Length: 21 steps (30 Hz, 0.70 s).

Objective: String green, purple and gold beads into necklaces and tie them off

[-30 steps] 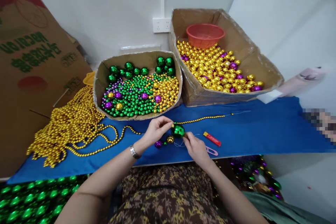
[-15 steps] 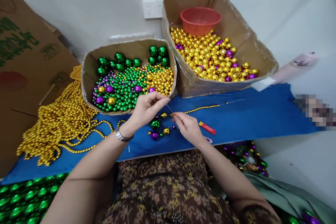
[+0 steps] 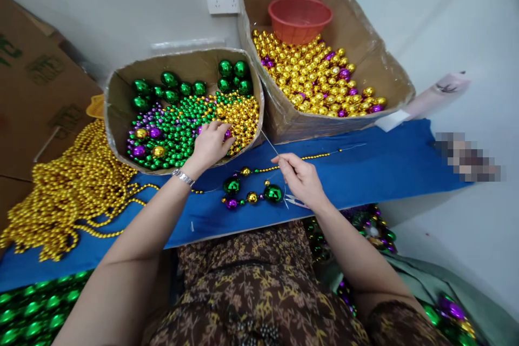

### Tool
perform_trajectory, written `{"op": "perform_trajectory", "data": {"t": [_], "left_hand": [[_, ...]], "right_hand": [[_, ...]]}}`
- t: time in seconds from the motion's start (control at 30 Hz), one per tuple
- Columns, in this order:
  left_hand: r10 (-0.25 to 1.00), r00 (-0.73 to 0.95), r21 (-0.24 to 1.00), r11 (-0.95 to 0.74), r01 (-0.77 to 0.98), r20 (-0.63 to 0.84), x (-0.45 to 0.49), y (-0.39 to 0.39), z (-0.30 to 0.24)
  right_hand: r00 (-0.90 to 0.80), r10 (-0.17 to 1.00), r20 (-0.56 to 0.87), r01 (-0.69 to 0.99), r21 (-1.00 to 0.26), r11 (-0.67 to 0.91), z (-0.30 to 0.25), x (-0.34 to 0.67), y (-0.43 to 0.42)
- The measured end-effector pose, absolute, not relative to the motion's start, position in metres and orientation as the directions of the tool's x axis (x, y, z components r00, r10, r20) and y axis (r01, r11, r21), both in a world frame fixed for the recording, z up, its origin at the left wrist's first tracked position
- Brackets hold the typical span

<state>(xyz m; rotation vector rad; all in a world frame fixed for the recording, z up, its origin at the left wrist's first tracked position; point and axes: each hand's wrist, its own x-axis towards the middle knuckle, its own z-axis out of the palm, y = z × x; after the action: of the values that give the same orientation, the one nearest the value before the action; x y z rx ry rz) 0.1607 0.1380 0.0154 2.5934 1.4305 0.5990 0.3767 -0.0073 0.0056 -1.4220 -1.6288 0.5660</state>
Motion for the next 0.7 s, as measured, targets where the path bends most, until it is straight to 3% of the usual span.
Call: {"op": "perform_trajectory", "data": {"t": [0.07, 0.13, 0.17, 0.23, 0.3, 0.37, 0.47, 0.7], "left_hand": [[0.852, 0.488, 0.198, -0.521, 0.83, 0.192, 0.159, 0.149, 0.009], [0.866, 0.47, 0.219, -0.499, 0.838, 0.172, 0.158, 0.152, 0.007], [0.872, 0.451, 0.289, -0.488, 0.824, 0.189, 0.158, 0.151, 0.007], [0.901, 0.377, 0.562, -0.431, 0.706, 0.216, 0.158, 0.144, 0.008], [0.939, 0.305, 0.871, -0.277, 0.405, 0.157, 0.157, 0.133, 0.01], [0.959, 0.277, 0.996, -0.075, 0.054, 0.058, 0.156, 0.122, 0.012], [0.969, 0.244, 0.971, 0.078, -0.228, -0.021, 0.155, 0.107, 0.014], [0.975, 0.193, 0.846, 0.191, -0.498, -0.107, 0.156, 0.093, 0.016]], "right_hand": [[0.036, 0.949, 0.312, 0.56, -0.793, 0.24, 0.005, 0.374, -0.009], [0.019, 0.949, 0.314, 0.582, -0.776, 0.244, 0.002, 0.37, -0.012], [0.001, 0.949, 0.316, 0.596, -0.762, 0.253, 0.0, 0.368, -0.013], [-0.049, 0.945, 0.322, 0.625, -0.728, 0.28, -0.007, 0.363, -0.015], [-0.088, 0.937, 0.339, 0.656, -0.688, 0.311, -0.014, 0.358, -0.018], [-0.107, 0.927, 0.36, 0.686, -0.648, 0.331, -0.021, 0.354, -0.02], [-0.135, 0.921, 0.365, 0.725, -0.597, 0.343, -0.028, 0.347, -0.023], [-0.16, 0.895, 0.416, 0.765, -0.521, 0.379, -0.033, 0.341, -0.028]]}}
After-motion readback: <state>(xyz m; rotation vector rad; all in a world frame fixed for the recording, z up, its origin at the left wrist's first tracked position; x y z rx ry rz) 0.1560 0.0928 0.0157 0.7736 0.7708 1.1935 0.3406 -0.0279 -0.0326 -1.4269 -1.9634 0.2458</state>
